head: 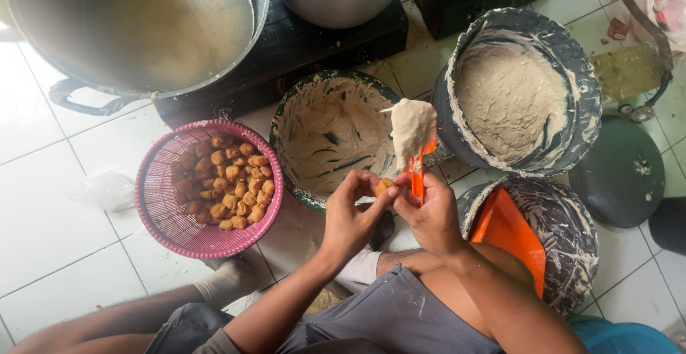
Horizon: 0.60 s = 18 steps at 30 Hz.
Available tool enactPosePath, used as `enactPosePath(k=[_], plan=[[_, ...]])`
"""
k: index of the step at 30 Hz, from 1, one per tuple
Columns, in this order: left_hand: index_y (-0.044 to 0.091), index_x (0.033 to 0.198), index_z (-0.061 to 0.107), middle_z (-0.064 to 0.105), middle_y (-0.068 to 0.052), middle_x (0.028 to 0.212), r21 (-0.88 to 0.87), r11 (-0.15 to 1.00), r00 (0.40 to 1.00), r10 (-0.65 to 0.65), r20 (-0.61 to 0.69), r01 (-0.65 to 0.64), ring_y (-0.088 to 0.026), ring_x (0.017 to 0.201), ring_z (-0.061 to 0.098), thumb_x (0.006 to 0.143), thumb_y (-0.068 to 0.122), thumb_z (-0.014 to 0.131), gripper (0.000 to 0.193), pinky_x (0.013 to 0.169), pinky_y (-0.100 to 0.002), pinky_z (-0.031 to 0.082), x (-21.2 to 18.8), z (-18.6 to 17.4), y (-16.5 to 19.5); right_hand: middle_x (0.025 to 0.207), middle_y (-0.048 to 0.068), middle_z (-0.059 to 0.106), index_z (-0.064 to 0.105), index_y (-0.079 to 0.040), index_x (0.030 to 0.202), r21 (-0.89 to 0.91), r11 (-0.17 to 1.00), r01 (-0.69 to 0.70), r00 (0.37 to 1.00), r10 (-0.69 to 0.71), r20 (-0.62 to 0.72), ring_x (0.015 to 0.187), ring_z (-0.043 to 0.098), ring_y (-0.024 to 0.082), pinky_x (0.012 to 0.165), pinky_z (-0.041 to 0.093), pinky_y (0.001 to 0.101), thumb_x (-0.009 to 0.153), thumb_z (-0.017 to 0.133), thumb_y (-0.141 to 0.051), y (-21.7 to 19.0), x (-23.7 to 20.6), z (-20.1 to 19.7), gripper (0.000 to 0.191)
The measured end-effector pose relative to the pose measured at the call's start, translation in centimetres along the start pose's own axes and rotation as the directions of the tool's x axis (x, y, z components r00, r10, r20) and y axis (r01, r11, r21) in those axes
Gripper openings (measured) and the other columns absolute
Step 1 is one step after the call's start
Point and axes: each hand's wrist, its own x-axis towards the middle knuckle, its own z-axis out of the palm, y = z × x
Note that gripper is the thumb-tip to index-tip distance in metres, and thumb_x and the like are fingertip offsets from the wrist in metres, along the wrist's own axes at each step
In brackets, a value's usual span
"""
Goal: The person scoops batter onto small dough pieces using an orange spatula, then drops them into a pot of hot oil to fry. The person repeats this process continuously, handling dough and batter with both hands.
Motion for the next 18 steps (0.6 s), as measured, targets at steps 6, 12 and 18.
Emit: enactPosePath(k=[6, 12, 18], plan=[[-0.001, 0.105, 0.065, 0.075, -0.007, 0.094, 0.080, 0.996, 0.978, 0.025, 0.205, -0.042, -0.010, 0.086, 0.070, 0.098, 0.013, 0.069, 0.016, 0.076, -0.027, 0.061, 0.8, -1.1, -2.4, 0.080, -0.002, 0.060, 0.065, -0.001, 0.106, 0.050, 0.998, -0.028, 0.999, 0.029, -0.019, 0.066, 0.051, 0.002, 0.057, 0.042, 0.0186, 0.098, 0.069, -0.012, 0.6, -0.1, -0.9, 0.015], [0.002, 0.119, 0.056, 0.065, -0.002, 0.115, -0.501, 0.801, 0.924, -0.162, 0.346, 0.328, -0.010, 0.103, 0.070, 0.102, 0.014, 0.053, 0.021, 0.085, -0.034, 0.065, 0.6, -0.8, -3.4, 0.069, -0.007, 0.050, 0.062, -0.003, 0.105, 0.303, 0.938, -0.170, 0.985, 0.161, 0.054, 0.052, 0.037, 0.000, 0.045, 0.029, 0.0189, 0.096, 0.070, -0.016, 0.6, -0.3, -1.0, 0.018], [-0.002, 0.111, 0.064, 0.074, -0.009, 0.103, -0.367, 0.869, 0.925, -0.223, 0.309, 0.332, -0.017, 0.094, 0.072, 0.105, 0.028, 0.062, 0.030, 0.078, -0.032, 0.063, 2.3, -0.9, -2.9, 0.076, -0.007, 0.054, 0.063, -0.002, 0.101, -0.071, 0.997, 0.021, 1.000, -0.023, -0.020, 0.063, 0.044, -0.001, 0.054, 0.037, 0.0181, 0.097, 0.071, -0.022, -0.2, 0.2, -0.6, 0.022]])
